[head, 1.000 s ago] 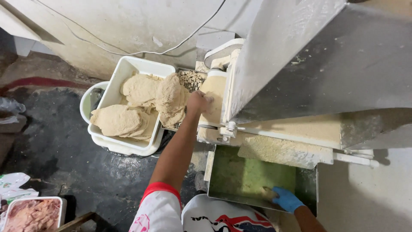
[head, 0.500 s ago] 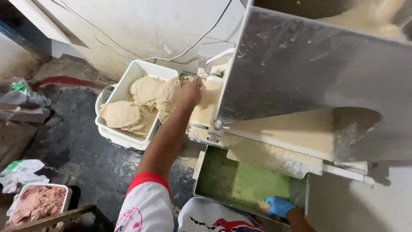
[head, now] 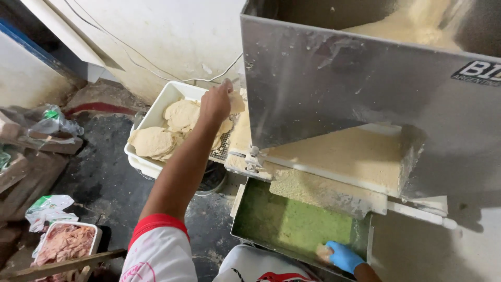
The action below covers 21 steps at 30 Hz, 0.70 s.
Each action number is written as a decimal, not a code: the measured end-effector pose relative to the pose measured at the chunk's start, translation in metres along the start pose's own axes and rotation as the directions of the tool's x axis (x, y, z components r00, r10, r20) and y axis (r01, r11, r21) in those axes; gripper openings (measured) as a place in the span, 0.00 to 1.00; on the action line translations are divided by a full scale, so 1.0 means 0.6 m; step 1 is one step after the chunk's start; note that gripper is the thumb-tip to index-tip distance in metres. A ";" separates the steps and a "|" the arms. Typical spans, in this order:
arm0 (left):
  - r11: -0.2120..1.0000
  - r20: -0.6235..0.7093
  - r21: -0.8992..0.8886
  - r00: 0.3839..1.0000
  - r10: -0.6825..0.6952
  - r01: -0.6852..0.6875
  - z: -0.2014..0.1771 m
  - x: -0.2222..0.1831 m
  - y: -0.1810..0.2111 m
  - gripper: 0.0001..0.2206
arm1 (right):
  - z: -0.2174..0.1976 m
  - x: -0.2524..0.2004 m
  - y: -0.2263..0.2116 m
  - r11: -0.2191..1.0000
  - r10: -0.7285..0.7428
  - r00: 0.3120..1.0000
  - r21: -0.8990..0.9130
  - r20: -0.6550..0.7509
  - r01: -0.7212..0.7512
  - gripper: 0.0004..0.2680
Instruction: Breading chicken pieces by dipping them in a liquid marinade and placing them into an industrial breading machine.
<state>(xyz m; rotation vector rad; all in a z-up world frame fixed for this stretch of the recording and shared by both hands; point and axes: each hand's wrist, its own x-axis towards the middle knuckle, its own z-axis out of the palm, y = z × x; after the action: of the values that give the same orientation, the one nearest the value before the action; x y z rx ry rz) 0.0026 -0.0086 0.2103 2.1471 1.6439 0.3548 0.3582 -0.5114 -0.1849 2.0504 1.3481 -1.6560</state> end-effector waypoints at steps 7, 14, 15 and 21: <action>0.992 0.059 0.070 0.992 -0.107 0.103 -0.067 -0.144 0.024 0.11 | 0.019 0.013 0.014 0.992 -0.108 0.984 -0.075 -0.140 0.098 0.08; 0.982 0.202 0.180 0.975 -0.093 0.057 -0.077 -0.310 0.074 0.08 | 0.004 -0.005 -0.024 0.987 -0.082 0.996 -0.139 -0.042 0.075 0.10; 0.983 0.201 0.179 0.976 -0.086 0.049 -0.067 -0.327 0.085 0.08 | -0.006 -0.021 -0.032 0.988 -0.081 0.996 -0.135 -0.049 0.074 0.10; 0.983 0.412 0.155 0.911 0.030 -0.102 0.016 -0.369 0.149 0.09 | 0.017 -0.020 -0.037 0.988 -0.060 0.993 0.132 -0.105 0.074 0.10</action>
<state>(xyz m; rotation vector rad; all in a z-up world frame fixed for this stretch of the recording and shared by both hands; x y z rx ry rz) 0.0234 -0.2427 0.2542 2.2148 1.4040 -0.2207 0.3356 -0.5115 -0.1698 2.2159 1.3861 -1.7382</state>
